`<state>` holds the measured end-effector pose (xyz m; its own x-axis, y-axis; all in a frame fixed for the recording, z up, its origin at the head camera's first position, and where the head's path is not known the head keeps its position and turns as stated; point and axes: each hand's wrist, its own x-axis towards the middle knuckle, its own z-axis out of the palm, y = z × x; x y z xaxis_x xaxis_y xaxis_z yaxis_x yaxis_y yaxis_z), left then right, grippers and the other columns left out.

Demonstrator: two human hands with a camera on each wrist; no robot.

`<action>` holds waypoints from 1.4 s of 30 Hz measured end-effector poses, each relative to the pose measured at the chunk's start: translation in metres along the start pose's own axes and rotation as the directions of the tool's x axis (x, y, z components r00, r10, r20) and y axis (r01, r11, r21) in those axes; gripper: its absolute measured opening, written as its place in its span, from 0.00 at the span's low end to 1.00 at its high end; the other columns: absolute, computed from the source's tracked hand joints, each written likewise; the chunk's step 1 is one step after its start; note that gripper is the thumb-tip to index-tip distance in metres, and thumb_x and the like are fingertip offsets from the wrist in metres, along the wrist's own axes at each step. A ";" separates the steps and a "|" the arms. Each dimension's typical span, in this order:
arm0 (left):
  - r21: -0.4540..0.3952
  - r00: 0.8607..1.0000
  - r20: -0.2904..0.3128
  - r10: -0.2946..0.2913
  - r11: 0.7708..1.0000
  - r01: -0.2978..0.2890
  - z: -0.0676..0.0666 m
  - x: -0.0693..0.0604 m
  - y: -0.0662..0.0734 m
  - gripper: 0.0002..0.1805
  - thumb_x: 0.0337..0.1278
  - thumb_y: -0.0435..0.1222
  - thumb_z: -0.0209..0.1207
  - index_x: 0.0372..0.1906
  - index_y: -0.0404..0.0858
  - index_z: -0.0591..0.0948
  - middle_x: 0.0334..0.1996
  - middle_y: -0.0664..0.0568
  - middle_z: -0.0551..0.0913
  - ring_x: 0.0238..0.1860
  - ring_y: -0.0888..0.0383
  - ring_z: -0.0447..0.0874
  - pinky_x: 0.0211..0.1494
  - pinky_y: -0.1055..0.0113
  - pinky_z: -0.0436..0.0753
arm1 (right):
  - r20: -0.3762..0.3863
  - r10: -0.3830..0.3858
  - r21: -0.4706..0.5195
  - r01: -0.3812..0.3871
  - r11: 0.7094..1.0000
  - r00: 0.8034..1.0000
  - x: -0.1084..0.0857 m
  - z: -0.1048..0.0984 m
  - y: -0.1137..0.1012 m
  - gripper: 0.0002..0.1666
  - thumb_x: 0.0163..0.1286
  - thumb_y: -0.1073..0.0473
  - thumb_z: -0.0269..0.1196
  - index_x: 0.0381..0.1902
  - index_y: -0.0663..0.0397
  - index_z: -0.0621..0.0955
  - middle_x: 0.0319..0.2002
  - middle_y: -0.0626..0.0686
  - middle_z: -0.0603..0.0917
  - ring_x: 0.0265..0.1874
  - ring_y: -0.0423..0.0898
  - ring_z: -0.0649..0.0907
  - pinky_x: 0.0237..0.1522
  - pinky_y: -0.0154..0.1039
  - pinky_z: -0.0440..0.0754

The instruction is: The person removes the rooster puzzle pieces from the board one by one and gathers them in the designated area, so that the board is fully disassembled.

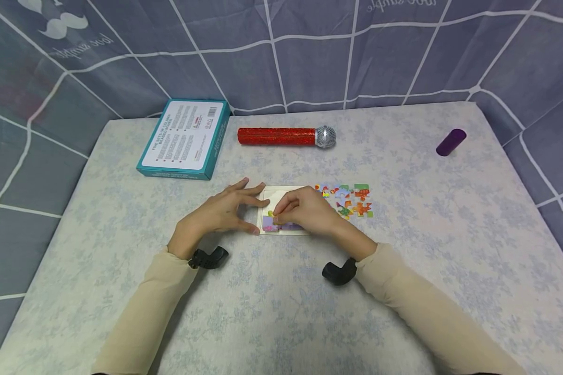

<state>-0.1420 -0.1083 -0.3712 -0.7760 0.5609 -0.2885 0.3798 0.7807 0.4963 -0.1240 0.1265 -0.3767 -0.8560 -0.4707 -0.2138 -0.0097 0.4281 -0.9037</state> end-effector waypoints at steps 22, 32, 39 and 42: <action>-0.010 1.000 0.003 -0.022 1.000 0.022 -0.001 -0.001 0.003 0.40 0.38 0.44 0.78 0.64 0.47 0.78 0.75 0.57 0.57 0.78 0.47 0.38 0.77 0.47 0.42 | -0.107 0.239 -0.134 -0.252 0.958 0.965 -0.060 -0.048 0.034 0.10 0.57 0.52 0.73 0.35 0.49 0.89 0.27 0.49 0.87 0.32 0.43 0.74 0.32 0.33 0.71; -0.004 1.000 0.000 -0.020 1.000 0.020 0.000 -0.001 0.003 0.41 0.38 0.44 0.78 0.64 0.47 0.78 0.75 0.56 0.58 0.78 0.46 0.38 0.77 0.46 0.42 | -0.135 0.203 -0.219 -0.229 0.948 0.970 -0.062 -0.049 0.033 0.08 0.57 0.54 0.73 0.33 0.50 0.89 0.27 0.45 0.87 0.32 0.45 0.77 0.34 0.37 0.73; -0.011 1.000 -0.002 -0.015 1.000 0.015 0.000 -0.001 0.002 0.40 0.39 0.44 0.78 0.64 0.47 0.78 0.75 0.56 0.57 0.78 0.46 0.38 0.77 0.47 0.42 | -0.150 0.171 -0.271 -0.207 0.940 0.974 -0.059 -0.048 0.028 0.04 0.57 0.58 0.70 0.32 0.50 0.88 0.28 0.44 0.87 0.33 0.45 0.75 0.35 0.38 0.72; -0.012 1.000 0.000 -0.014 1.000 0.014 0.000 -0.001 0.003 0.40 0.39 0.44 0.78 0.65 0.47 0.77 0.75 0.56 0.57 0.78 0.46 0.38 0.77 0.46 0.42 | -0.155 0.165 -0.279 -0.203 0.938 0.974 -0.058 -0.047 0.027 0.03 0.57 0.59 0.70 0.31 0.50 0.88 0.28 0.44 0.87 0.33 0.46 0.75 0.34 0.38 0.72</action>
<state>-0.1399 -0.1065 -0.3692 -0.7810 0.5500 -0.2958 0.3627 0.7851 0.5022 -0.0988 0.2017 -0.3710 -0.9155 -0.2685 -0.2997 0.0204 0.7129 -0.7010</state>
